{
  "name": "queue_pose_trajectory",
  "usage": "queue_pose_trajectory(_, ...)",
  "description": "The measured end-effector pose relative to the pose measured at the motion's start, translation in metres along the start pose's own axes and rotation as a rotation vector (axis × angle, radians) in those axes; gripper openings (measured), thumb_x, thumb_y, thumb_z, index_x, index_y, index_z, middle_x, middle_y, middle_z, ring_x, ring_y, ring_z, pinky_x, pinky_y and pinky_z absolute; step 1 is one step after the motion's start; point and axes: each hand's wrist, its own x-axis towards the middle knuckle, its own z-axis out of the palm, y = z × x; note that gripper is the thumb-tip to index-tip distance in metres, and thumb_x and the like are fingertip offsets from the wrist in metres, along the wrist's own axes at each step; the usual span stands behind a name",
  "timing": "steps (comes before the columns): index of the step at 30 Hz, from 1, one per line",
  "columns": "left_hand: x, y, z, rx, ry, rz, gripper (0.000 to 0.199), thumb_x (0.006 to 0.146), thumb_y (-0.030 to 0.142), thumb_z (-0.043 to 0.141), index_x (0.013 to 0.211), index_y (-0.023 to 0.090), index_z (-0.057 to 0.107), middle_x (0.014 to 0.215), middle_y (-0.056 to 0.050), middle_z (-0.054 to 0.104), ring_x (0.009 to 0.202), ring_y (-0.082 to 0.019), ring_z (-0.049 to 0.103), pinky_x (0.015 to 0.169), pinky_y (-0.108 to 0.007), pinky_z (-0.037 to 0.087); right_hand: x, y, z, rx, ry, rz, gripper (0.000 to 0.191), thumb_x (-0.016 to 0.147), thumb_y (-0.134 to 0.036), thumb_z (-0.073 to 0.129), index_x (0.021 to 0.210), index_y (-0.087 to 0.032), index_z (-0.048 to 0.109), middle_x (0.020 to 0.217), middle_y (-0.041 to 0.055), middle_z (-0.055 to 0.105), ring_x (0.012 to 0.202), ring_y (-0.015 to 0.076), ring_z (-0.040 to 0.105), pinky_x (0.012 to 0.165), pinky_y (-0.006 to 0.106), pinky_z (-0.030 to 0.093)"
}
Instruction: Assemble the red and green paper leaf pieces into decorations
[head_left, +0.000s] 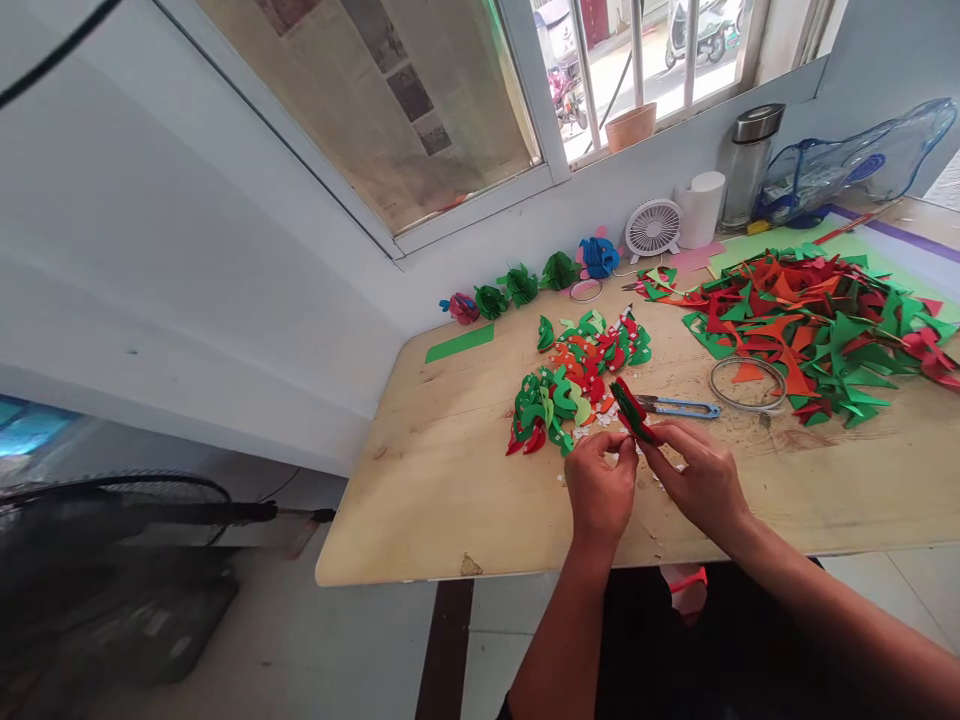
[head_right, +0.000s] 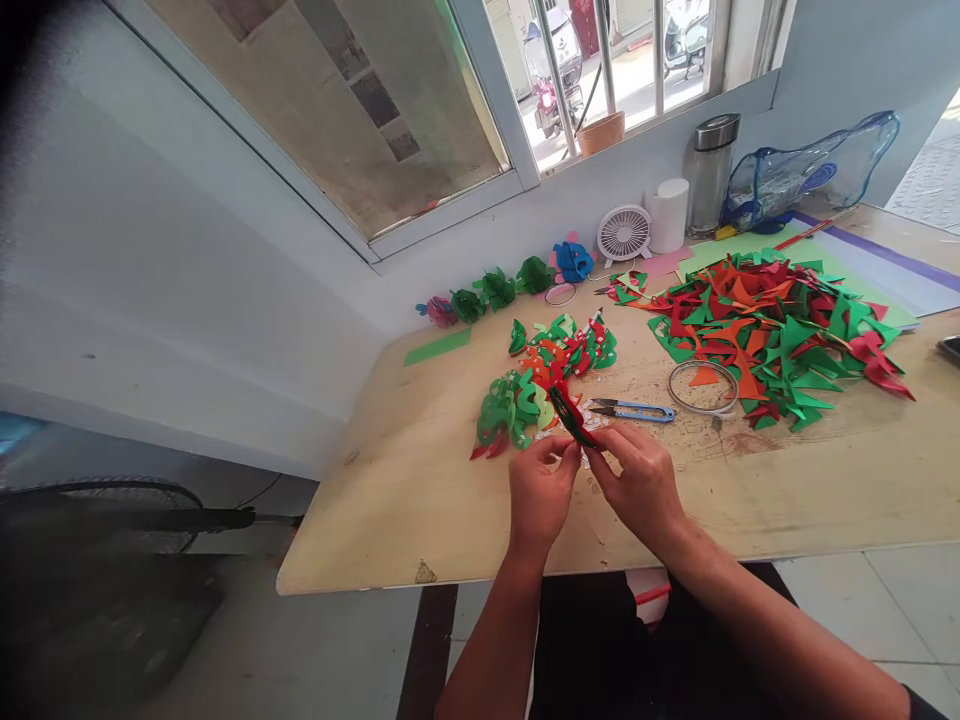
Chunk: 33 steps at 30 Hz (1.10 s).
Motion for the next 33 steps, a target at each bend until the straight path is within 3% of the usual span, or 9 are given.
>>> queue_pose_trajectory(4, 0.006, -0.002, 0.002, 0.023, 0.005, -0.019, 0.012, 0.073, 0.02, 0.058, 0.069, 0.019, 0.069, 0.071, -0.004, 0.068, 0.069, -0.017, 0.059, 0.066, -0.027, 0.043, 0.003, 0.004, 0.004, 0.022, -0.007, 0.018, 0.01, 0.083, -0.019, 0.053, 0.085, -0.02, 0.063, 0.079, 0.005, 0.067, 0.076, 0.0194, 0.062, 0.07, 0.03, 0.047)
queue_pose_trajectory(8, 0.019, -0.002, 0.007, -0.004, 0.011, -0.044, 0.011, 0.07, 0.018, 0.058, 0.065, 0.017, 0.068, 0.065, -0.002, 0.066, 0.063, -0.014, 0.056, 0.064, -0.026, 0.043, 0.013, 0.007, 0.004, 0.069, -0.03, 0.082, 0.011, 0.083, -0.022, 0.053, 0.084, -0.02, 0.064, 0.073, 0.0036, 0.066, 0.068, 0.0177, 0.061, 0.062, 0.028, 0.046)
queue_pose_trajectory(15, 0.058, -0.003, 0.013, -0.435, -0.094, -0.263, 0.01, 0.063, 0.023, 0.063, 0.059, 0.014, 0.062, 0.053, 0.001, 0.059, 0.051, -0.01, 0.051, 0.054, -0.022, 0.041, 0.051, 0.017, -0.001, 0.282, -0.104, 0.346, 0.019, 0.079, -0.035, 0.058, 0.074, -0.019, 0.066, 0.063, 0.0005, 0.065, 0.058, 0.0148, 0.058, 0.054, 0.025, 0.045)
queue_pose_trajectory(23, 0.077, -0.023, 0.026, -0.619, -0.144, -0.321, 0.018, 0.06, 0.032, 0.065, 0.057, 0.014, 0.059, 0.055, 0.0, 0.058, 0.053, -0.009, 0.051, 0.05, -0.021, 0.04, 0.066, 0.03, 0.012, 0.848, -0.116, 0.637, 0.034, 0.066, -0.049, 0.069, 0.073, -0.016, 0.065, 0.069, 0.0043, 0.069, 0.065, 0.0182, 0.063, 0.063, 0.031, 0.052)
queue_pose_trajectory(27, 0.075, -0.027, 0.028, -0.72, -0.173, -0.339, 0.022, 0.065, 0.036, 0.064, 0.063, 0.014, 0.061, 0.059, -0.003, 0.06, 0.054, -0.01, 0.053, 0.049, -0.021, 0.04, 0.066, 0.035, 0.012, 0.763, -0.095, 0.642, 0.032, 0.069, -0.047, 0.067, 0.076, -0.016, 0.065, 0.069, 0.0037, 0.068, 0.062, 0.0164, 0.061, 0.059, 0.029, 0.051)
queue_pose_trajectory(33, 0.078, -0.029, 0.032, -0.83, -0.249, -0.437, 0.034, 0.062, 0.044, 0.07, 0.061, 0.015, 0.053, 0.052, 0.0, 0.056, 0.046, -0.008, 0.049, 0.045, -0.02, 0.036, 0.067, 0.036, 0.01, 0.353, -0.099, 0.422, 0.025, 0.079, -0.039, 0.058, 0.064, -0.018, 0.062, 0.056, -0.0018, 0.057, 0.053, 0.0123, 0.052, 0.051, 0.024, 0.042)
